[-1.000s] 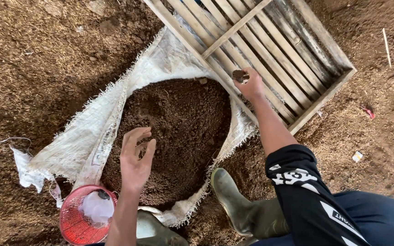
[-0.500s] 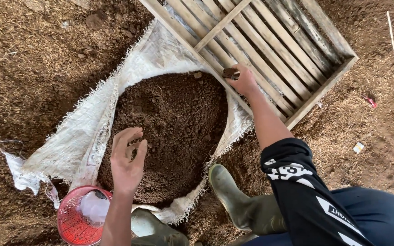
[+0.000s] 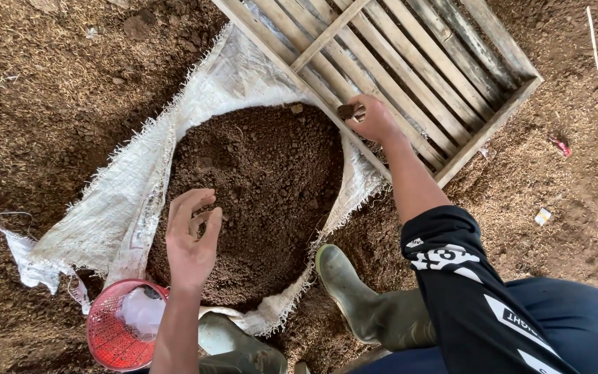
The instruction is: The person sits on the ground and uses their hands to pick up and break apart clumps of dark soil from a white sack. They repeatedly crumble the soil into smaller particles and place the processed material into a wooden slatted tray positioned to their right.
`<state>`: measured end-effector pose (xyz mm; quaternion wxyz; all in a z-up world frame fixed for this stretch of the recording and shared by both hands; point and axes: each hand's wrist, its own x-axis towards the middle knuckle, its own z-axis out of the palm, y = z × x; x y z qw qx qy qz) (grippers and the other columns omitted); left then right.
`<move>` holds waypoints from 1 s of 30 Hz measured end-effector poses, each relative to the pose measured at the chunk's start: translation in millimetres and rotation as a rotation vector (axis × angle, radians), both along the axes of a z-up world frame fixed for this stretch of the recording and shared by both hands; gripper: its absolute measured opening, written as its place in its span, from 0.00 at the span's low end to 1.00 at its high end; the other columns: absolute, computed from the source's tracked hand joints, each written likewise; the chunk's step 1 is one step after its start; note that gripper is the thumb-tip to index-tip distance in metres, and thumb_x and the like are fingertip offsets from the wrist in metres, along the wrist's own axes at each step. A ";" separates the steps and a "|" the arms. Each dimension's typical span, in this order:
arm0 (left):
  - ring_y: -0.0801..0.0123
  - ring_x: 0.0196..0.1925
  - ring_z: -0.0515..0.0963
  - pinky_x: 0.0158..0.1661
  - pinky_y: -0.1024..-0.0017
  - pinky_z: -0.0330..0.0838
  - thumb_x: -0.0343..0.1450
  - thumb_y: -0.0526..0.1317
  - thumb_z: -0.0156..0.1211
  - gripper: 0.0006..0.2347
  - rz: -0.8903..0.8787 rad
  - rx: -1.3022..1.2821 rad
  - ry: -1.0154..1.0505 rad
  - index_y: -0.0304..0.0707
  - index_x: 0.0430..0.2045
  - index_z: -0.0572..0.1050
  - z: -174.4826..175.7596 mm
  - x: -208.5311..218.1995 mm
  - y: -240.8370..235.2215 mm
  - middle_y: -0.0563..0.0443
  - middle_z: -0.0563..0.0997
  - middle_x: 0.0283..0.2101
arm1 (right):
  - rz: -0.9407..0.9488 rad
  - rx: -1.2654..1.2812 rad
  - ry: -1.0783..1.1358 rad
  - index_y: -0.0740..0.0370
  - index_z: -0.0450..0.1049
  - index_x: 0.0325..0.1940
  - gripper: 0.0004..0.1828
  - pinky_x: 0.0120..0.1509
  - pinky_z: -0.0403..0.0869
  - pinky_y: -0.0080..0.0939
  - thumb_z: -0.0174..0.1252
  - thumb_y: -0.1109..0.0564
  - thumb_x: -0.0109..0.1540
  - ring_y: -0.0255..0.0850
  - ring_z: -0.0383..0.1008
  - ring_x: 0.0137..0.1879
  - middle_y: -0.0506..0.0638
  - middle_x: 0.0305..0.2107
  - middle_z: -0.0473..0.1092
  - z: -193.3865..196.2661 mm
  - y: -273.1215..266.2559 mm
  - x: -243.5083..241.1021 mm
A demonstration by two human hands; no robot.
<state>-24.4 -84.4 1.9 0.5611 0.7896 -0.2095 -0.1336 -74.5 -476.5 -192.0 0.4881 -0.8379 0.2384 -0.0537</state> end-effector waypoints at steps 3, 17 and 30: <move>0.49 0.47 0.72 0.45 0.57 0.70 0.68 0.33 0.51 0.11 -0.005 -0.005 0.008 0.26 0.43 0.68 3.9 -0.7 -2.6 0.36 0.65 0.44 | 0.012 0.020 -0.001 0.68 0.68 0.46 0.23 0.48 0.74 0.43 0.63 0.65 0.48 0.51 0.71 0.44 0.61 0.36 0.65 -5.9 -4.3 -4.6; 0.52 0.47 0.71 0.46 0.59 0.69 0.68 0.33 0.52 0.11 0.002 0.005 0.019 0.27 0.43 0.68 -3.6 -0.8 0.4 0.38 0.65 0.45 | 0.069 0.071 0.166 0.57 0.67 0.53 0.21 0.63 0.60 0.59 0.41 0.44 0.64 0.59 0.60 0.57 0.62 0.48 0.59 80.1 27.6 -0.2; 0.51 0.46 0.72 0.44 0.59 0.70 0.68 0.32 0.51 0.11 -0.017 -0.011 0.003 0.26 0.43 0.68 -0.9 -1.4 -1.1 0.37 0.65 0.44 | 0.087 -0.006 0.258 0.51 0.70 0.48 0.20 0.62 0.62 0.55 0.46 0.38 0.62 0.55 0.63 0.54 0.57 0.46 0.61 41.9 9.6 0.3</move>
